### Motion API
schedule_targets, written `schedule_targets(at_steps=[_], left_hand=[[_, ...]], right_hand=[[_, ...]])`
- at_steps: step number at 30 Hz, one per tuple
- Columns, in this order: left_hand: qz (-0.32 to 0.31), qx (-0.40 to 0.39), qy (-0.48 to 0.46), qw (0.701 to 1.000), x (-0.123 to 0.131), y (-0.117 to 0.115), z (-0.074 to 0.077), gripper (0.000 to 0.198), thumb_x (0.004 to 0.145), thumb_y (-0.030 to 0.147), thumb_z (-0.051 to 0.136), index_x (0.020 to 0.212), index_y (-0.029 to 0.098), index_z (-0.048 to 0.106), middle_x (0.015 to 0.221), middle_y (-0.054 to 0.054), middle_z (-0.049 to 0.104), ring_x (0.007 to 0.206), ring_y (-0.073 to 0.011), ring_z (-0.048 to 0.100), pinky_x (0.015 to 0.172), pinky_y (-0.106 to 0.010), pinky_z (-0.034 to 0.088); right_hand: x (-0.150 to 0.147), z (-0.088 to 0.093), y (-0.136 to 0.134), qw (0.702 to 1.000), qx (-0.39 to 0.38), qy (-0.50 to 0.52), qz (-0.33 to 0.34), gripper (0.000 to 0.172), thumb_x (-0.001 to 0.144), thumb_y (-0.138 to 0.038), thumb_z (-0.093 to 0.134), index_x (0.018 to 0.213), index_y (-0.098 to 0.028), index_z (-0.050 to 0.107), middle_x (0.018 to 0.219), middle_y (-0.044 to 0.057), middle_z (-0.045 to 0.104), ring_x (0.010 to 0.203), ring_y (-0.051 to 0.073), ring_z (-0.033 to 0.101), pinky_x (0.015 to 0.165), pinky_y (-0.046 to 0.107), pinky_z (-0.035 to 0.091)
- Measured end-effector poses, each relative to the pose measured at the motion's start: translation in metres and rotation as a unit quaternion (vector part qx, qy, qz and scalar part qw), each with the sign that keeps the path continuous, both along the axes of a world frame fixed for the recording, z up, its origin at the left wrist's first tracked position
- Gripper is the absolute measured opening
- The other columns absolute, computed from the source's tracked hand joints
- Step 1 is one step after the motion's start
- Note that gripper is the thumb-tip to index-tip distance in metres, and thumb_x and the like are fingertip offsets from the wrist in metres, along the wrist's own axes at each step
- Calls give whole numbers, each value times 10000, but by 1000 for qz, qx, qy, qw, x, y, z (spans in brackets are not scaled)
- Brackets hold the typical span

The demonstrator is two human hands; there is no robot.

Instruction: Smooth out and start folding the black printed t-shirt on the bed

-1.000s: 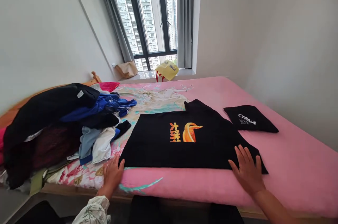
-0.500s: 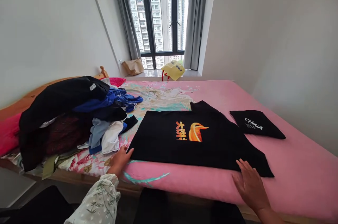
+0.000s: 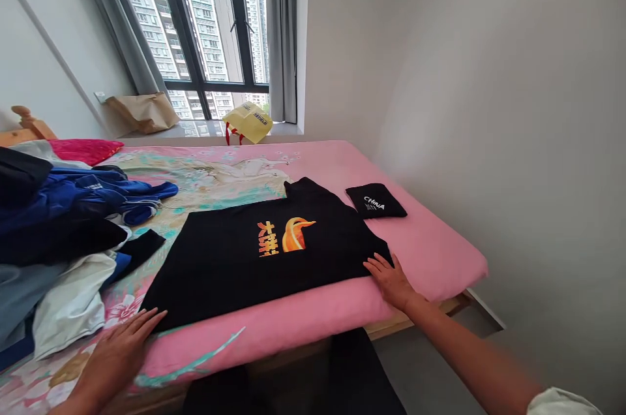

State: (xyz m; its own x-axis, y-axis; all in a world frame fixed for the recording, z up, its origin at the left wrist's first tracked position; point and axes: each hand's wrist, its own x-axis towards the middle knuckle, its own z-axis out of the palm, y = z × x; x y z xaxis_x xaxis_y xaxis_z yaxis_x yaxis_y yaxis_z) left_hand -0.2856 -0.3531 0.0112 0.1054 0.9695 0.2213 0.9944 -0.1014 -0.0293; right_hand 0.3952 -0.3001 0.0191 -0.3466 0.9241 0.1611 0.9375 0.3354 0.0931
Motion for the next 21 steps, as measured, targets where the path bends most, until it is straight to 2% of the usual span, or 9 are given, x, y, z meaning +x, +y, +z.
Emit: schedule_targets(at_steps=[3, 7, 12, 17, 21], left_hand=[[15, -30, 43, 999, 16, 12, 9, 564, 732, 126, 344, 1235, 219, 580, 1310, -64, 564, 1205, -250, 510, 995, -423, 395], [43, -77, 55, 995, 25, 24, 21, 578, 764, 63, 288, 1236, 234, 576, 1300, -38, 575, 1185, -242, 526, 1014, -455, 351], [28, -122, 76, 989, 20, 27, 39, 565, 760, 48, 337, 1239, 238, 567, 1306, -35, 570, 1229, -226, 493, 1044, -446, 302], [-14, -121, 37, 992, 10, -2, 47, 534, 778, 91, 383, 1249, 277, 553, 1348, -18, 528, 1251, -206, 473, 1088, -438, 241], [-32, -95, 22, 995, 12, -43, 38, 575, 761, 45, 357, 1232, 297, 569, 1321, -24, 553, 1212, -203, 513, 1097, -449, 218]], right_hand=[[-4, -1, 10, 1000, -7, -28, -3, 619, 742, -24, 386, 1325, -216, 471, 1358, 63, 500, 1298, 245, 364, 1088, 563, 57], [-14, -3, 23, 998, 14, -32, -44, 527, 814, -43, 344, 1271, -230, 529, 1282, 64, 565, 1211, 233, 454, 1086, 540, 95], [-9, 13, 24, 998, 41, -40, -38, 444, 804, -38, 381, 1118, -230, 630, 1122, 55, 660, 1054, 210, 559, 1086, 511, 110], [9, 26, 0, 996, 74, -42, 7, 558, 704, 33, 389, 1126, -243, 627, 1147, 23, 660, 1100, 215, 559, 1077, 519, 148], [23, 14, -31, 995, 85, -34, 50, 638, 608, 49, 393, 1115, -256, 633, 1142, -3, 664, 1117, 204, 560, 1085, 508, 163]])
